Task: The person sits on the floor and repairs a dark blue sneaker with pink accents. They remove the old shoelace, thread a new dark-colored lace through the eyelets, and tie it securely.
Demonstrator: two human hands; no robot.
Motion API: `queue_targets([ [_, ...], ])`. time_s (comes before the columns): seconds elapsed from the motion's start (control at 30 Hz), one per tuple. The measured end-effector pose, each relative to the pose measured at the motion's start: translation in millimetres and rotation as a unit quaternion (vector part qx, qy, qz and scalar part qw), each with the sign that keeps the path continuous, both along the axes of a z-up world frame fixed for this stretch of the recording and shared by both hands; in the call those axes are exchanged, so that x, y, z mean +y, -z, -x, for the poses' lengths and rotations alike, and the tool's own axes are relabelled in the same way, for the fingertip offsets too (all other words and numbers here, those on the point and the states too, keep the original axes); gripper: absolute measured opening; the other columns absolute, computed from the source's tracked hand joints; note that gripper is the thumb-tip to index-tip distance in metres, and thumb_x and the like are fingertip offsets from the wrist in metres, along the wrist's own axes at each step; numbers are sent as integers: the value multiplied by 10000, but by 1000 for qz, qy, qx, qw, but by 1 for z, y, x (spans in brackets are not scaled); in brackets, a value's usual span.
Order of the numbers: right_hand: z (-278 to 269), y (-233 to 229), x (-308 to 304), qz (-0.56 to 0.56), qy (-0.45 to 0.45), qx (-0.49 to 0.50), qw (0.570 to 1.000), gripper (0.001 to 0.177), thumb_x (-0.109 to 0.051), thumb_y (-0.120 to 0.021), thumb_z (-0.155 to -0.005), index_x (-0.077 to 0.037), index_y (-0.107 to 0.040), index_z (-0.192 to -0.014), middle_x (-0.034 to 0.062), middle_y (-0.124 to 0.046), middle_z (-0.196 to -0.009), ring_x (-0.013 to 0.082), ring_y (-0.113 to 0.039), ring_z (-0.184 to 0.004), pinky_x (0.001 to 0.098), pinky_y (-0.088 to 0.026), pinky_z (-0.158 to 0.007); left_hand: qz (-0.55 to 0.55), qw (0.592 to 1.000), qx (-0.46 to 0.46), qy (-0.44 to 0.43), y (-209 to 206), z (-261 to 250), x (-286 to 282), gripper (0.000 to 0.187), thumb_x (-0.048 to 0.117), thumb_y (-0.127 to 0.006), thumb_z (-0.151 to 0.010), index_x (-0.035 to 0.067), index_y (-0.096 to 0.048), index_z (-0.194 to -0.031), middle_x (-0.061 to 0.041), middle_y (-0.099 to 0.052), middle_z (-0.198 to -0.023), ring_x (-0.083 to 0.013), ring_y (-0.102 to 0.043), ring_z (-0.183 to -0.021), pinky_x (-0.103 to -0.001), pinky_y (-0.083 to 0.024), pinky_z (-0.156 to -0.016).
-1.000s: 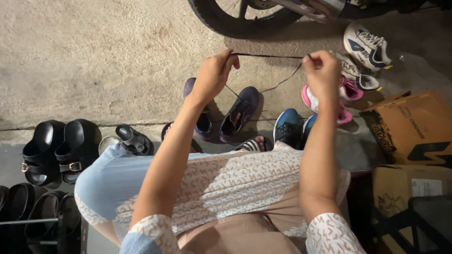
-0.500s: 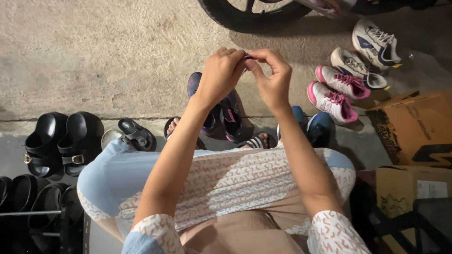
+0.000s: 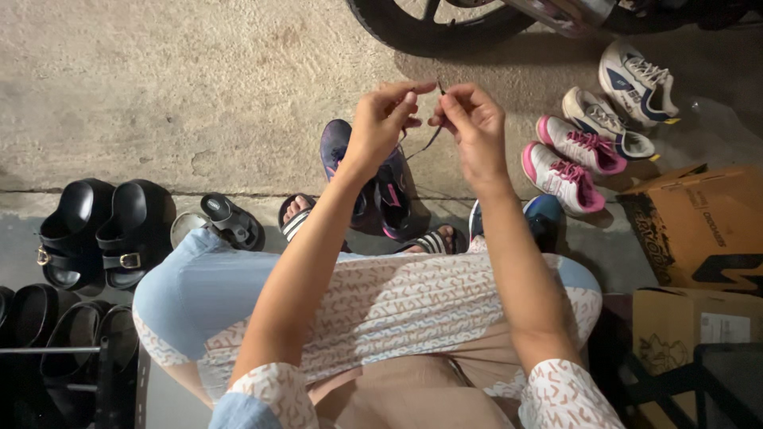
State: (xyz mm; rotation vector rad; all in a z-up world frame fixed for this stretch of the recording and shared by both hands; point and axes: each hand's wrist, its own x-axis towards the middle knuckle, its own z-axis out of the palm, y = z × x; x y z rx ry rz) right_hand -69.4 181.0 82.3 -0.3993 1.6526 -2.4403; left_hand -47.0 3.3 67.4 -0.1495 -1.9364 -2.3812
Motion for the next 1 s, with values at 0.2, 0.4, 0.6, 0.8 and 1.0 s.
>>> queue_targets([
  [0.2,-3,-2,-4,-45,-12,14,999,52,-95,-697,-1025,-44,-686,-1031,26,-684,-932,120,-655,-873,284,-565,-836,-50,997,6,-54,-2,-7,7,259,119,-695,-1011,18,-751,-1243,-68,-759,-1087,-81,-687,-889,-244,-589,-807],
  [0.4,-6,-5,-7,-73,-29,39,996,56,-102,-711,-1032,-48,-697,-1031,12,-690,-931,107,-650,-870,268,-551,-840,-71,995,4,-65,1,-7,6,222,123,-746,-969,8,-779,-1156,-66,-778,-1038,-92,-704,-894,-245,-592,-816],
  [0.6,-8,-12,-13,-82,-11,28,996,73,-96,-707,-1014,-55,-706,-1075,2,-706,-961,90,-646,-886,258,-554,-840,57,987,96,-114,-8,-11,6,184,94,-790,-929,61,-808,-1109,-74,-787,-1015,-143,-701,-977,-284,-563,-883],
  [0.8,3,35,-3,-68,88,56,992,55,-110,-688,-1062,-59,-701,-1046,3,-694,-931,92,-618,-818,250,-495,-744,108,966,117,-205,-20,-11,10,103,127,-807,-922,87,-796,-1016,-12,-665,-1022,-153,-620,-1038,-294,-501,-940],
  [1.0,5,163,4,-479,-170,52,860,78,-82,-693,-810,-35,-740,-769,5,-714,-652,126,-692,-643,326,-557,-600,122,962,103,-220,-26,-4,-2,112,188,-809,-907,142,-818,-1009,19,-655,-919,-112,-547,-889,-274,-407,-764],
])
